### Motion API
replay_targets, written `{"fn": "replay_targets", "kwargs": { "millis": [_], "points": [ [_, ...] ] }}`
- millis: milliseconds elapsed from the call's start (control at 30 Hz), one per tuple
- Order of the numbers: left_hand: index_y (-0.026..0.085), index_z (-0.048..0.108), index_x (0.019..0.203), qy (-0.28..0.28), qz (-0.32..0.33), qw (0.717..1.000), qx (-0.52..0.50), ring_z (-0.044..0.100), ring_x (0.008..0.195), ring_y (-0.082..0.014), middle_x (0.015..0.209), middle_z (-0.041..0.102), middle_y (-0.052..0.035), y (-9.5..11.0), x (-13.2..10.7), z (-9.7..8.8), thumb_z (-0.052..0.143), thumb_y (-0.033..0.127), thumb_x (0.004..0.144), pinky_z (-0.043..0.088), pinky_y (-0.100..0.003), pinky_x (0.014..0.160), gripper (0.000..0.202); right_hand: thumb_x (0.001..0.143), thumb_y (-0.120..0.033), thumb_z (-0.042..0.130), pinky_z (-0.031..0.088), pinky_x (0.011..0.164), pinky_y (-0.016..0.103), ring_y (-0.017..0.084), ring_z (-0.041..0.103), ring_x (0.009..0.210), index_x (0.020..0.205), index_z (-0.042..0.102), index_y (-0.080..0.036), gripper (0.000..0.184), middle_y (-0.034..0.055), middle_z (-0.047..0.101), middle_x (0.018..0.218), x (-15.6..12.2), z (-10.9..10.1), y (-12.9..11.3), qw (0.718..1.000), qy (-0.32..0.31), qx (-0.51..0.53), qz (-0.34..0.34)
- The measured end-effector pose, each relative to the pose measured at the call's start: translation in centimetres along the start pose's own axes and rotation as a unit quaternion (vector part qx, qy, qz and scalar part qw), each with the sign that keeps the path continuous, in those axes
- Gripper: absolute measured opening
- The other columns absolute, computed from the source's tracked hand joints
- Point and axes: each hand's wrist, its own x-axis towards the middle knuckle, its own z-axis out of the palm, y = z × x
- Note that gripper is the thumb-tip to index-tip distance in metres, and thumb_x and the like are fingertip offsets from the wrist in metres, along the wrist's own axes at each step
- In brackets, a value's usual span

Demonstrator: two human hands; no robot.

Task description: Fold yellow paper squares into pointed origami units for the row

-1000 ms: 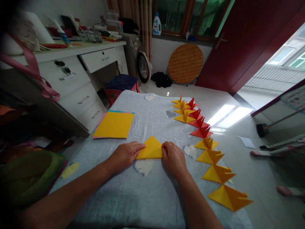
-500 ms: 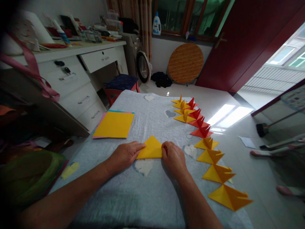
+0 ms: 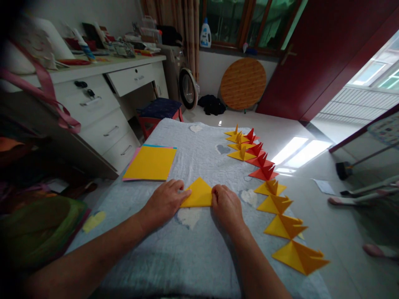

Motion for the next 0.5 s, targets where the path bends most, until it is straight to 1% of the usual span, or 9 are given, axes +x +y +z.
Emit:
{"fn": "replay_targets", "kwargs": {
  "millis": [67, 100, 167, 267, 367, 500],
  "points": [
    [0.020, 0.067, 0.111, 0.029, 0.025, 0.999, 0.020, 0.055, 0.108, -0.0251, 0.121, 0.063, -0.0091, 0.4, 0.1, 0.1, 0.052, 0.018, 0.097, 0.047, -0.040, 0.092, 0.021, 0.090, -0.015, 0.050, 0.037, 0.071, 0.026, 0.017, 0.062, 0.081, 0.090, 0.066, -0.018, 0.016, 0.0041, 0.068, 0.088, -0.1, 0.0, 0.0, 1.000, 0.002, 0.000, 0.000],
    [0.018, 0.066, 0.113, 0.038, 0.041, 0.998, 0.024, 0.055, 0.112, -0.0250, 0.125, 0.062, -0.0093, 0.5, 0.1, 0.2, 0.051, 0.017, 0.097, 0.045, -0.040, 0.096, 0.021, 0.090, -0.015, 0.050, 0.037, 0.072, 0.026, 0.017, 0.062, 0.081, 0.090, 0.066, -0.018, 0.016, 0.0042, 0.068, 0.088, -0.1, 0.0, 0.0, 1.000, 0.003, 0.000, -0.001],
    [0.015, 0.065, 0.113, 0.039, 0.068, 0.997, 0.021, 0.056, 0.111, -0.0238, 0.121, 0.065, -0.0090, 0.8, 0.3, 0.4, 0.050, 0.015, 0.097, 0.045, -0.040, 0.099, 0.021, 0.090, -0.015, 0.050, 0.037, 0.073, 0.026, 0.017, 0.062, 0.081, 0.091, 0.066, -0.018, 0.016, 0.0042, 0.068, 0.088, -0.1, 0.1, 0.0, 1.000, 0.005, 0.000, -0.002],
    [0.017, 0.062, 0.117, 0.022, 0.082, 0.996, 0.012, 0.060, 0.102, -0.0234, 0.108, 0.067, -0.0078, 1.2, 0.4, 0.6, 0.052, 0.019, 0.098, 0.049, -0.039, 0.092, 0.022, 0.091, -0.015, 0.050, 0.038, 0.073, 0.026, 0.017, 0.062, 0.081, 0.091, 0.066, -0.018, 0.016, 0.0043, 0.068, 0.088, 0.0, 0.2, 0.1, 1.000, 0.008, -0.002, -0.003],
    [0.020, 0.059, 0.124, 0.023, 0.076, 0.997, 0.023, 0.061, 0.100, -0.0252, 0.109, 0.065, -0.0095, 1.5, 0.3, 0.7, 0.055, 0.021, 0.096, 0.052, -0.040, 0.085, 0.028, 0.091, -0.015, 0.050, 0.037, 0.073, 0.026, 0.017, 0.062, 0.081, 0.091, 0.066, -0.018, 0.017, 0.0045, 0.068, 0.088, 0.0, 0.3, 0.1, 1.000, 0.009, -0.004, -0.002],
    [0.020, 0.058, 0.126, 0.008, 0.062, 0.997, 0.037, 0.061, 0.099, -0.0264, 0.111, 0.064, -0.0117, 2.0, 0.0, 0.8, 0.055, 0.017, 0.095, 0.054, -0.040, 0.080, 0.032, 0.091, -0.015, 0.050, 0.037, 0.072, 0.026, 0.017, 0.062, 0.082, 0.092, 0.066, -0.018, 0.017, 0.0047, 0.069, 0.088, 0.0, 0.3, 0.1, 1.000, 0.010, -0.006, -0.002]
  ]
}}
